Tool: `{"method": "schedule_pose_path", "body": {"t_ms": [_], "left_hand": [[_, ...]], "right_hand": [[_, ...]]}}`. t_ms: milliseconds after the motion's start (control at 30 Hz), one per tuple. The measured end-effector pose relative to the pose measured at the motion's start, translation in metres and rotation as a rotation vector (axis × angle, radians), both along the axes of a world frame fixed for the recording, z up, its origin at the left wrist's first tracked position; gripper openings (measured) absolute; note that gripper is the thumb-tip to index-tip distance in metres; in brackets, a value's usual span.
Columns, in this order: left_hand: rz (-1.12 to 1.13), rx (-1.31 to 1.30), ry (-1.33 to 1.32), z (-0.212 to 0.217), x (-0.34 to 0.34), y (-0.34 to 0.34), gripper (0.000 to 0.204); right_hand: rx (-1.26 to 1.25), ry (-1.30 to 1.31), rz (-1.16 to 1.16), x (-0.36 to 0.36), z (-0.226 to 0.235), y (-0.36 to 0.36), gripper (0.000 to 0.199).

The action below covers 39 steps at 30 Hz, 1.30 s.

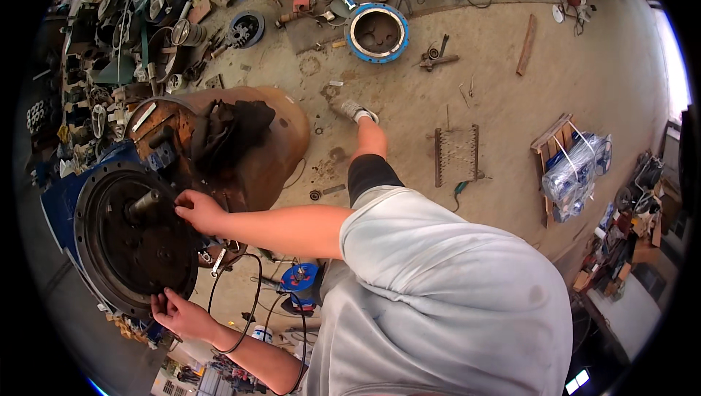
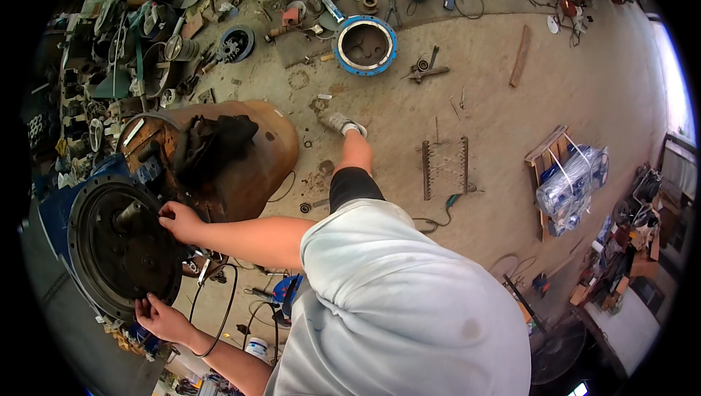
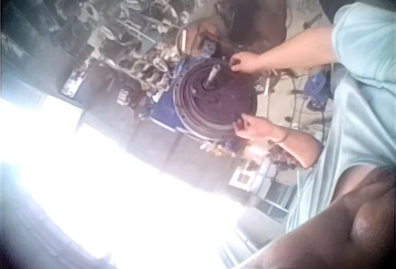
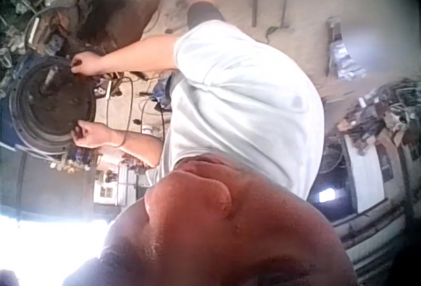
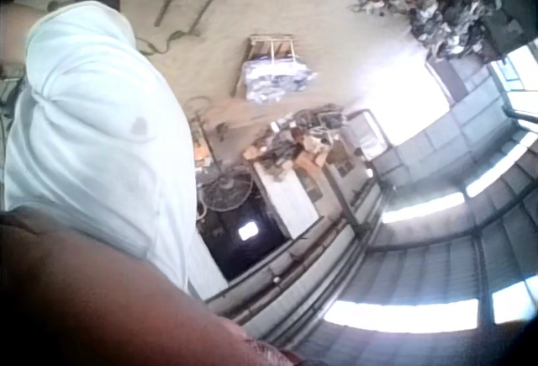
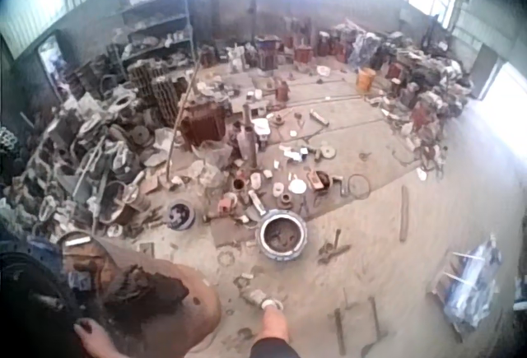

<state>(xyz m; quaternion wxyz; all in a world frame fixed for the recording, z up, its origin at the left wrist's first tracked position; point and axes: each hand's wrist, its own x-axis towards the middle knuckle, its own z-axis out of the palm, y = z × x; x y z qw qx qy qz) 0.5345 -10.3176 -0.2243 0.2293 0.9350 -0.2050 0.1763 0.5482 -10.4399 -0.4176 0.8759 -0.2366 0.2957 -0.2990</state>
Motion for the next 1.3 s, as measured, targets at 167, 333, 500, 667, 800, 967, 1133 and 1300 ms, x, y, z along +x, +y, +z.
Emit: {"method": "schedule_pose_path", "body": {"t_ms": [167,333,500,667,800,967,1133,1300], "left_hand": [[0.036,-0.153,0.070,-0.007,-0.003,-0.008,0.029],[-0.029,-0.276,0.051,-0.019,0.004,0.001,0.028],[-0.070,-0.364,-0.054,-0.018,-0.008,0.007,0.033],[-0.337,-0.724,0.227,-0.017,-0.060,0.011,0.032],[-0.794,-0.721,0.518,-0.030,-0.122,-0.011,0.030],[-0.762,-0.759,1.199,-0.052,-0.199,-0.067,0.030],[-0.666,-0.552,1.528,-0.110,-0.234,-0.142,0.021],[-0.533,-0.374,1.563,-0.179,-0.264,-0.224,0.029]], "right_hand": [[-0.166,-0.103,-0.030,-0.053,0.028,-0.012,0.017],[-0.330,-0.072,-0.084,-0.083,0.053,-0.022,0.017],[-0.531,-0.010,-0.063,-0.129,0.077,-0.036,0.016],[-0.507,-0.117,-0.035,-0.210,0.083,-0.040,0.016],[-0.455,-0.112,-0.029,-0.322,0.088,-0.049,0.029],[-0.074,0.373,0.025,-0.425,0.071,-0.107,0.037],[0.058,0.599,-0.137,-0.488,0.006,-0.168,0.035],[0.138,0.692,-0.079,-0.543,-0.039,-0.250,0.031]]}}
